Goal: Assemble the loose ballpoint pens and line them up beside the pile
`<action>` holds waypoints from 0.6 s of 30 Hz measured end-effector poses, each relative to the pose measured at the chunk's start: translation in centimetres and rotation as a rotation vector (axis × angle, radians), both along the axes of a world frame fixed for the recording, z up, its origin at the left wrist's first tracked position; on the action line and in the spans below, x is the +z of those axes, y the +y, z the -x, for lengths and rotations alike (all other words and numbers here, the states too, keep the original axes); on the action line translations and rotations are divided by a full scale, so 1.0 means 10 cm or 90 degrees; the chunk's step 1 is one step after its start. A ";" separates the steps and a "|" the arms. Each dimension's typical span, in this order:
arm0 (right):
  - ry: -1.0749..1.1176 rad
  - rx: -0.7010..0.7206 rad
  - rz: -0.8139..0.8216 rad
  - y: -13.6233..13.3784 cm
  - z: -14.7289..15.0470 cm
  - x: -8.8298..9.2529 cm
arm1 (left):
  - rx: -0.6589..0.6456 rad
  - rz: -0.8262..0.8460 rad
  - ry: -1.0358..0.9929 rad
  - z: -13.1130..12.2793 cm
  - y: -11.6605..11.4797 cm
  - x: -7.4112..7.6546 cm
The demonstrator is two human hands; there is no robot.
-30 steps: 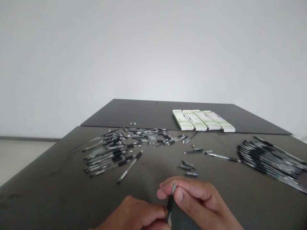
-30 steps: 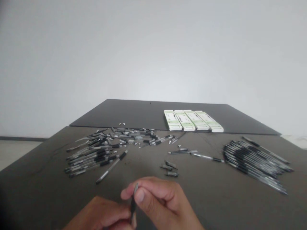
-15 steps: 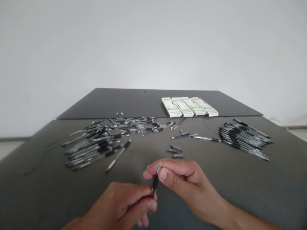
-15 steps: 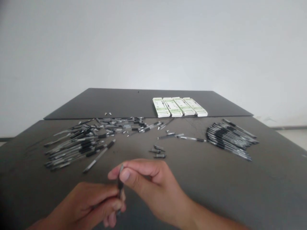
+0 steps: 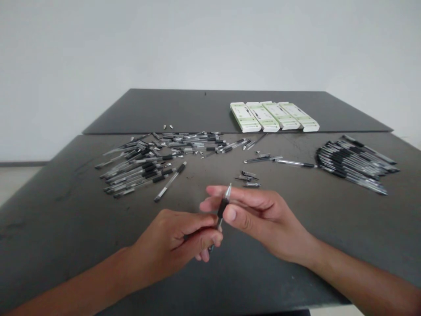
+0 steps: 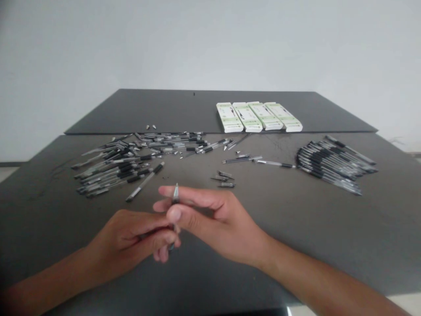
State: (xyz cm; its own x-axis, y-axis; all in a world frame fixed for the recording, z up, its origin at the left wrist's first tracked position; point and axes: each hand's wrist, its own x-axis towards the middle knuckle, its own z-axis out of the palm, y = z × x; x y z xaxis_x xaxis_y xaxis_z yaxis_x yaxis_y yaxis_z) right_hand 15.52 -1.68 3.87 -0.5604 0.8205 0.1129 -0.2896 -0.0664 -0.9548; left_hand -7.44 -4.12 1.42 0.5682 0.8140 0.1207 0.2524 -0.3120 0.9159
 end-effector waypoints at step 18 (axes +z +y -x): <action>-0.544 -0.351 -0.410 -0.05 -1.68 0.56 | 0.175 -0.031 0.081 0.09 -0.02 -0.06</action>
State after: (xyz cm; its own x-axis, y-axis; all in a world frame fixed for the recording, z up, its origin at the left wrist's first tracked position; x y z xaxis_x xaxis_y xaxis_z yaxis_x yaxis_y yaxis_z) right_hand 32.33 -2.15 9.51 -0.2456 0.9029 0.3527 0.6130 0.4265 -0.6650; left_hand -8.35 -4.27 0.80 0.3399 0.9346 0.1052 0.4448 -0.2583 0.8576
